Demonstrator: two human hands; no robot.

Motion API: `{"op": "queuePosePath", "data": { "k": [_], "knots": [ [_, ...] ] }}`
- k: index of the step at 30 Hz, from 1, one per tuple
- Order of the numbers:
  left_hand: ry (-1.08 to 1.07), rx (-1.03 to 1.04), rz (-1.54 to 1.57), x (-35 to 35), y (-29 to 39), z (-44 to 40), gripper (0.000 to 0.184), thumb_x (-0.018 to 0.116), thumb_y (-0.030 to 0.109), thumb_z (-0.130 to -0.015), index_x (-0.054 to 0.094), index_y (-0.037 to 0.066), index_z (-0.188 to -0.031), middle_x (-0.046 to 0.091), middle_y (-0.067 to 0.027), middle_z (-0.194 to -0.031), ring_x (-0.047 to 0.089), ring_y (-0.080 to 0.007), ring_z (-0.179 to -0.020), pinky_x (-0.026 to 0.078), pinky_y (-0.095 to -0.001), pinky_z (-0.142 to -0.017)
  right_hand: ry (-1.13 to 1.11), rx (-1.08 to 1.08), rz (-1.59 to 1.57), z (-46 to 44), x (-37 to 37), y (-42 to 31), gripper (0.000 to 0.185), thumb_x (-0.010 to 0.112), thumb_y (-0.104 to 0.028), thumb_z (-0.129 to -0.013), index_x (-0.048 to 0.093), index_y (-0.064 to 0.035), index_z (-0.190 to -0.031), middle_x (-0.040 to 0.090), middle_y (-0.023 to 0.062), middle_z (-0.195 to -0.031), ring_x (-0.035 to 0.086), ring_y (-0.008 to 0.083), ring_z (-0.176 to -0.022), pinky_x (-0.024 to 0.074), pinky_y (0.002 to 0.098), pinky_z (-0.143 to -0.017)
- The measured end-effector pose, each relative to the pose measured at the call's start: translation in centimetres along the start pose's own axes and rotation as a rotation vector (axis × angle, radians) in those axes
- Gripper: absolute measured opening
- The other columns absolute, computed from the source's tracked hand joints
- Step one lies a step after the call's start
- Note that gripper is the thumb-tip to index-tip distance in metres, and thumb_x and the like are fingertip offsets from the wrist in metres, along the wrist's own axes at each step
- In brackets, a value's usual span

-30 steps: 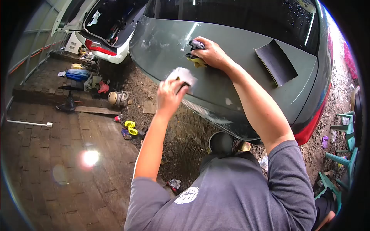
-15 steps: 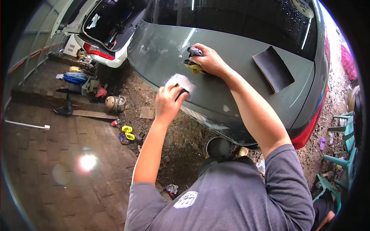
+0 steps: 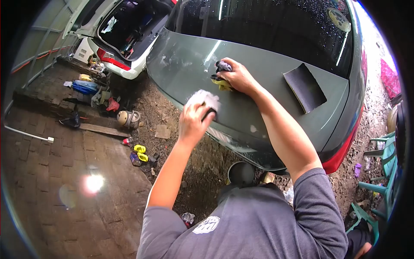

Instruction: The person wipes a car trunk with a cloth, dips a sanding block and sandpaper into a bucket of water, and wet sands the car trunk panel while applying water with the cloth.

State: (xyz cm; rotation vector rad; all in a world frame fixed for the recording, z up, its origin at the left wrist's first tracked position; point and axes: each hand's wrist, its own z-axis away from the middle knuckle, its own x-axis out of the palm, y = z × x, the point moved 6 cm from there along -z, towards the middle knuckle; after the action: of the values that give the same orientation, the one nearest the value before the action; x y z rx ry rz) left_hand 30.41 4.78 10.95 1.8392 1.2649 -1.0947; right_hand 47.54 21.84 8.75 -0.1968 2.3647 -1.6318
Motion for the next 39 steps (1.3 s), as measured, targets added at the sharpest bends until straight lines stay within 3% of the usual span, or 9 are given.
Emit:
{"op": "queuePosePath", "data": {
  "k": [1,4,14,20,25,31,35,39],
  "knots": [
    [-0.010,-0.044,0.031,-0.3,0.1,0.9,0.036,0.079,0.039,-0.091,0.078,0.009,-0.111,0.070,-0.0104,-0.115,0.062,-0.0330,-0.109,0.051,-0.0454,-0.097,0.027,-0.023,0.026,0.0,0.0,-0.3,0.035,0.076,-0.020,-0.090,0.067,-0.0047,-0.121,0.074,0.0135,-0.104,0.069,0.0213,-0.097,0.0544,0.0367,-0.090],
    [-0.036,-0.019,0.042,-0.1,0.0,-0.9,0.035,0.079,0.038,-0.092,0.078,0.009,-0.111,0.070,-0.0111,-0.116,0.062,-0.0334,-0.108,0.051,-0.0458,-0.097,-0.051,0.067,0.000,0.3,-0.2,-0.9,0.046,0.075,-0.024,-0.088,0.069,-0.0053,-0.129,0.076,0.0199,-0.113,0.074,0.0334,-0.106,0.0547,0.0397,-0.096],
    [0.007,-0.004,0.040,0.3,0.1,-1.2,0.034,0.077,0.037,-0.093,0.077,0.009,-0.112,0.071,-0.0113,-0.117,0.062,-0.0332,-0.108,0.051,-0.0459,-0.095,-0.026,0.037,-0.038,0.0,0.2,-0.1,0.042,0.076,-0.023,-0.089,0.069,-0.0058,-0.126,0.076,0.0187,-0.114,0.073,0.0311,-0.106,0.0544,0.0401,-0.095],
    [0.029,0.001,0.024,-0.2,0.6,1.0,0.034,0.076,0.037,-0.094,0.077,0.010,-0.115,0.071,-0.0150,-0.120,0.062,-0.0350,-0.113,0.051,-0.0470,-0.099,-0.038,0.030,-0.104,-0.5,0.1,0.3,0.038,0.078,-0.021,-0.089,0.069,-0.0054,-0.122,0.075,0.0146,-0.106,0.070,0.0225,-0.098,0.0547,0.0369,-0.090],
    [-0.036,-0.042,0.010,0.5,-1.3,-2.1,0.032,0.074,0.042,-0.094,0.078,0.014,-0.109,0.073,-0.0071,-0.118,0.064,-0.0333,-0.110,0.053,-0.0458,-0.096,-0.056,0.038,-0.123,0.0,0.3,0.7,0.037,0.076,-0.018,-0.089,0.069,-0.0017,-0.121,0.075,0.0131,-0.100,0.071,0.0209,-0.092,0.0561,0.0358,-0.085],
    [0.002,-0.080,0.085,-0.2,-1.1,1.5,0.037,0.078,0.045,-0.091,0.081,0.015,-0.112,0.075,-0.0080,-0.124,0.065,-0.0332,-0.116,0.053,-0.0448,-0.101,-0.068,0.049,-0.107,-0.2,0.5,0.5,0.036,0.076,-0.017,-0.090,0.069,-0.0028,-0.121,0.074,0.0115,-0.102,0.068,0.0177,-0.093,0.0551,0.0332,-0.084],
    [0.050,-0.079,0.076,1.3,-4.3,-2.4,0.034,0.073,0.045,-0.093,0.079,0.014,-0.105,0.075,-0.0105,-0.119,0.068,-0.0321,-0.109,0.053,-0.0463,-0.101,-0.101,0.114,-0.188,0.3,0.7,0.7,0.037,0.076,-0.017,-0.089,0.070,-0.0041,-0.123,0.074,0.0100,-0.103,0.068,0.0174,-0.092,0.0549,0.0325,-0.085],
    [0.054,-0.057,0.041,0.1,-2.9,1.0,0.036,0.074,0.046,-0.093,0.080,0.013,-0.108,0.074,-0.0125,-0.121,0.065,-0.0317,-0.109,0.053,-0.0435,-0.100,-0.077,0.069,-0.091,0.0,0.4,0.6,0.038,0.076,-0.018,-0.089,0.070,-0.0041,-0.124,0.075,0.0092,-0.104,0.068,0.0175,-0.093,0.0545,0.0321,-0.087]
  ]
}}
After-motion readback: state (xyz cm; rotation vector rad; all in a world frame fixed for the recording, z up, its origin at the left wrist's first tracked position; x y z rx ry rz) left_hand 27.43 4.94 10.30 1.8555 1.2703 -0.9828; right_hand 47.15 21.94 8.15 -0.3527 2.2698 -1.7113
